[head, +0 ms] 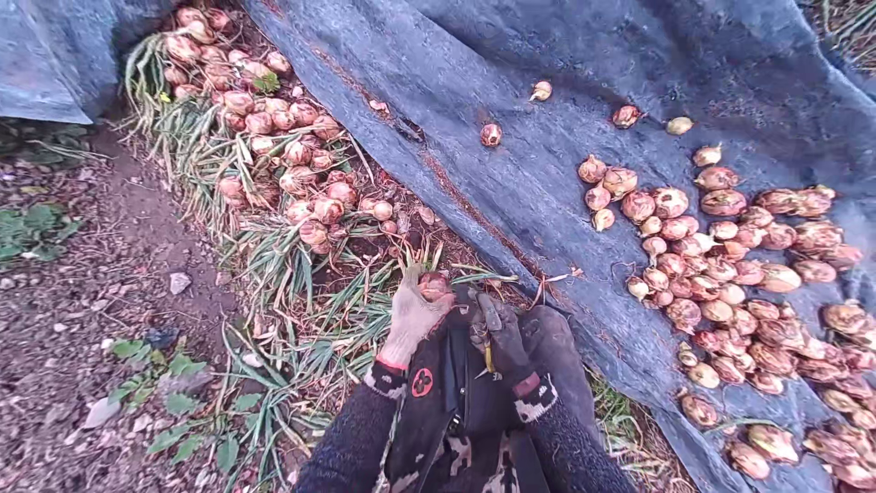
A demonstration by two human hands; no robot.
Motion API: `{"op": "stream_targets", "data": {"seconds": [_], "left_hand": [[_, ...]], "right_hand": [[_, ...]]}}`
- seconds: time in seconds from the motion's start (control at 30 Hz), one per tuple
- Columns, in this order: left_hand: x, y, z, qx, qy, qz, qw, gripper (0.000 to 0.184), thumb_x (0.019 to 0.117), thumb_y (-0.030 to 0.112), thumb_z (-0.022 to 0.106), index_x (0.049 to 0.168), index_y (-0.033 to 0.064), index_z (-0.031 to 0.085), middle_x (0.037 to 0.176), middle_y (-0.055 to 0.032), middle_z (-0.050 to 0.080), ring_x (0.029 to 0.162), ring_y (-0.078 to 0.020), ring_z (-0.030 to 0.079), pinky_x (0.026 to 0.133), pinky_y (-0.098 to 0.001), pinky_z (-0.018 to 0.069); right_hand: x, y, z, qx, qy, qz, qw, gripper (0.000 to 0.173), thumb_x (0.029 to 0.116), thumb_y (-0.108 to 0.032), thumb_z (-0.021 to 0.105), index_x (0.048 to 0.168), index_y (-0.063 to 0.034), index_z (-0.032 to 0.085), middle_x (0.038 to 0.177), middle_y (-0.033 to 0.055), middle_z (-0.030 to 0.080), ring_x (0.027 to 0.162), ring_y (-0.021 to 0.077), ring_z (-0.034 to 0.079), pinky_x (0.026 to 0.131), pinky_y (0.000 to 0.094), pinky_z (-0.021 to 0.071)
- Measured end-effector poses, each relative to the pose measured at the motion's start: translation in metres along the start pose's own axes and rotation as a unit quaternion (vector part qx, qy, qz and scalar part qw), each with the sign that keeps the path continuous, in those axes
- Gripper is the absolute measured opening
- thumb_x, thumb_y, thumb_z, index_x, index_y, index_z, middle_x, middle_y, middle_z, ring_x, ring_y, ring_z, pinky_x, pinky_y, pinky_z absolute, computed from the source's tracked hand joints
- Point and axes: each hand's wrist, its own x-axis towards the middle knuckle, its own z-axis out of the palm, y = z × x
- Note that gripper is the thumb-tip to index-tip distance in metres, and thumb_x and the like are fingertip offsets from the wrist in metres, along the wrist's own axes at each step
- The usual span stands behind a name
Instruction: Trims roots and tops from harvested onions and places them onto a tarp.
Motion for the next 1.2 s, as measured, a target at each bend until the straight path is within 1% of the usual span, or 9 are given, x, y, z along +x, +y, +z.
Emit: {"op": "stream_targets", "data": {"seconds": [0.13,0.3,0.37,0.47,0.57,0.67,0.87,1.03,1.2], "left_hand": [[0.065,-0.001,0.006,-0.118,0.043,-0.083,0.989,0.088,0.0821,0.047,0.080,0.151,0.0060,0.043,0.133,-0.0186,0.063,0.119,-0.0288,0.064,0.100,-0.0515,0.0540],[0.047,0.083,0.001,-0.412,-0.225,0.200,0.860,0.081,0.0894,0.046,0.077,0.146,-0.0036,0.047,0.135,-0.0207,0.064,0.119,-0.0347,0.066,0.101,-0.0499,0.0585],[0.047,0.080,-0.002,-0.304,-0.172,0.240,0.906,0.072,0.0923,0.046,0.073,0.143,-0.0011,0.053,0.137,-0.0126,0.063,0.124,-0.0247,0.064,0.105,-0.0434,0.0567],[0.070,-0.006,0.018,-0.151,0.026,0.083,0.985,0.064,0.0916,0.042,0.073,0.142,0.0054,0.058,0.140,-0.0105,0.061,0.128,-0.0180,0.060,0.108,-0.0396,0.0534],[0.113,-0.096,0.021,-0.027,0.182,-0.116,0.976,0.064,0.0903,0.042,0.070,0.142,0.0073,0.057,0.143,-0.0162,0.058,0.133,-0.0259,0.056,0.111,-0.0463,0.0480],[0.160,-0.129,0.009,0.031,0.240,-0.152,0.958,0.065,0.0898,0.044,0.070,0.142,0.0074,0.058,0.142,-0.0199,0.058,0.132,-0.0339,0.056,0.108,-0.0528,0.0485],[0.249,-0.081,-0.015,0.359,0.065,0.035,0.931,0.060,0.0879,0.022,0.069,0.146,0.0247,0.056,0.153,-0.0232,0.048,0.145,-0.0468,0.038,0.116,-0.0702,0.0274],[0.283,-0.062,-0.028,0.420,-0.042,0.003,0.906,0.077,0.0708,0.032,0.083,0.143,0.0191,0.059,0.143,-0.0281,0.054,0.136,-0.0537,0.045,0.103,-0.0795,0.0350],[0.232,-0.067,-0.031,0.390,-0.043,0.033,0.919,0.082,0.0667,0.027,0.085,0.143,0.0129,0.058,0.150,-0.0286,0.045,0.131,-0.0532,0.049,0.096,-0.0729,0.0469]], "right_hand": [[0.005,-0.020,-0.019,-0.111,0.101,-0.029,0.988,0.036,0.1070,-0.035,0.052,0.122,-0.0078,0.070,0.073,0.0035,0.064,0.057,0.0116,0.058,0.053,0.0288,0.0536],[0.024,-0.011,-0.044,-0.219,0.199,0.004,0.955,0.042,0.1066,-0.045,0.049,0.125,-0.0127,0.070,0.076,0.0030,0.066,0.058,0.0120,0.059,0.056,0.0314,0.0548],[0.024,-0.013,-0.046,-0.299,0.207,0.011,0.931,0.045,0.1059,-0.051,0.046,0.122,-0.0177,0.072,0.080,0.0007,0.069,0.064,0.0109,0.063,0.062,0.0324,0.0579],[0.022,0.007,-0.052,-0.312,0.201,0.005,0.928,0.043,0.1061,-0.048,0.047,0.115,-0.0151,0.073,0.079,0.0011,0.068,0.063,0.0109,0.063,0.059,0.0324,0.0575],[0.022,0.024,-0.055,-0.284,0.201,0.023,0.937,0.041,0.1068,-0.042,0.050,0.120,-0.0092,0.070,0.078,0.0048,0.066,0.059,0.0135,0.060,0.054,0.0339,0.0554],[0.018,0.017,-0.058,-0.344,0.190,0.054,0.918,0.042,0.1057,-0.046,0.050,0.122,-0.0123,0.070,0.079,0.0062,0.067,0.061,0.0164,0.063,0.057,0.0372,0.0574],[0.014,-0.014,-0.067,-0.550,0.158,0.047,0.818,0.044,0.1054,-0.053,0.043,0.132,-0.0306,0.070,0.111,-0.0018,0.076,0.097,0.0127,0.072,0.090,0.0436,0.0585],[0.012,0.000,-0.094,-0.574,0.148,0.032,0.805,0.046,0.1021,-0.065,0.040,0.132,-0.0417,0.067,0.101,-0.0039,0.075,0.092,0.0126,0.071,0.088,0.0474,0.0586],[0.010,-0.011,-0.084,-0.629,0.148,0.040,0.762,0.052,0.0997,-0.071,0.035,0.139,-0.0471,0.060,0.102,-0.0003,0.076,0.093,0.0197,0.072,0.084,0.0556,0.0579]]}}
